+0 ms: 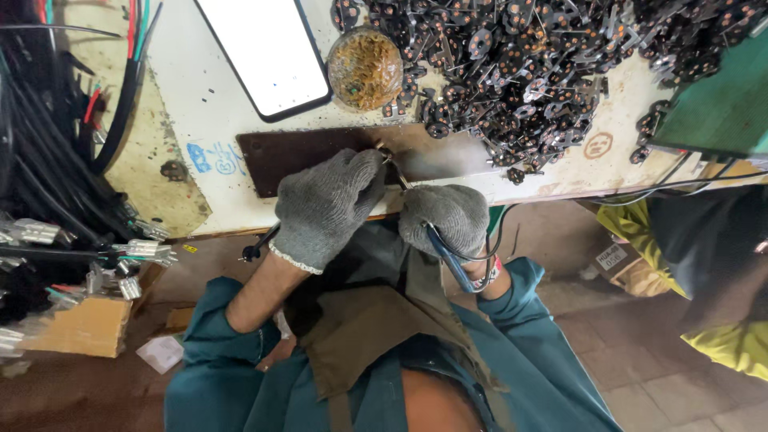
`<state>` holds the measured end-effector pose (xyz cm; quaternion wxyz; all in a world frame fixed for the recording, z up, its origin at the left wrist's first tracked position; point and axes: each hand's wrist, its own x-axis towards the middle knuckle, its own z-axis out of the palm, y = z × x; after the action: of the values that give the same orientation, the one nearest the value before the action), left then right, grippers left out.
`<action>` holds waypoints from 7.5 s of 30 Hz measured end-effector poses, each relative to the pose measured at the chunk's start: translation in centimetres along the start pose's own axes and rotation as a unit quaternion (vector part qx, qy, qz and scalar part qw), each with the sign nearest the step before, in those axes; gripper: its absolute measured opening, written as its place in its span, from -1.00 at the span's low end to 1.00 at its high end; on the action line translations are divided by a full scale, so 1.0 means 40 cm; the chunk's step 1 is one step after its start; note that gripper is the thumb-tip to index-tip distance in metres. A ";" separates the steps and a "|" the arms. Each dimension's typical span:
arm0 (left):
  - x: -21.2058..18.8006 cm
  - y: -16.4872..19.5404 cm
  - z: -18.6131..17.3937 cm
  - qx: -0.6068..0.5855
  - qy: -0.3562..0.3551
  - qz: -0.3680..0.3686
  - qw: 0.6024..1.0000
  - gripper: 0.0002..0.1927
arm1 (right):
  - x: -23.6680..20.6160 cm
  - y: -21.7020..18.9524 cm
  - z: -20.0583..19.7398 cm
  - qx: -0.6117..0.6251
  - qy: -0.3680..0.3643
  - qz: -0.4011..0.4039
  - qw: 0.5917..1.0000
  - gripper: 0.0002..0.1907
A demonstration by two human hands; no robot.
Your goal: The person solders wires onto small plug connectors at a workbench. They hold a connector in one hand and a soldering iron in the other, solder the wire joint, place the finished connector on the table, and pick up the next connector and wire to repeat the process.
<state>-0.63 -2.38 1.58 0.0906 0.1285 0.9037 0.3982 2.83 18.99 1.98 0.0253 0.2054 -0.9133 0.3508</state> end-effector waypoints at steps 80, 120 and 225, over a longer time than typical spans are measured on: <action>-0.018 0.020 -0.053 -0.135 0.042 -0.079 0.987 -0.78 | 0.057 -0.068 0.039 0.049 0.031 0.191 0.980 -0.61; -0.061 0.015 0.007 -0.341 0.009 -0.155 0.927 -0.87 | 0.055 -0.072 0.020 -0.046 0.022 0.132 0.990 -0.74; -0.016 0.004 0.009 -0.015 0.054 0.008 0.998 -0.87 | -0.050 0.048 -0.007 0.022 -0.089 -0.056 0.994 -0.73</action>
<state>0.11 -2.23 1.50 0.0403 0.1121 0.9002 0.4188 3.86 21.19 0.59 -0.0411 0.2869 -0.8911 0.3492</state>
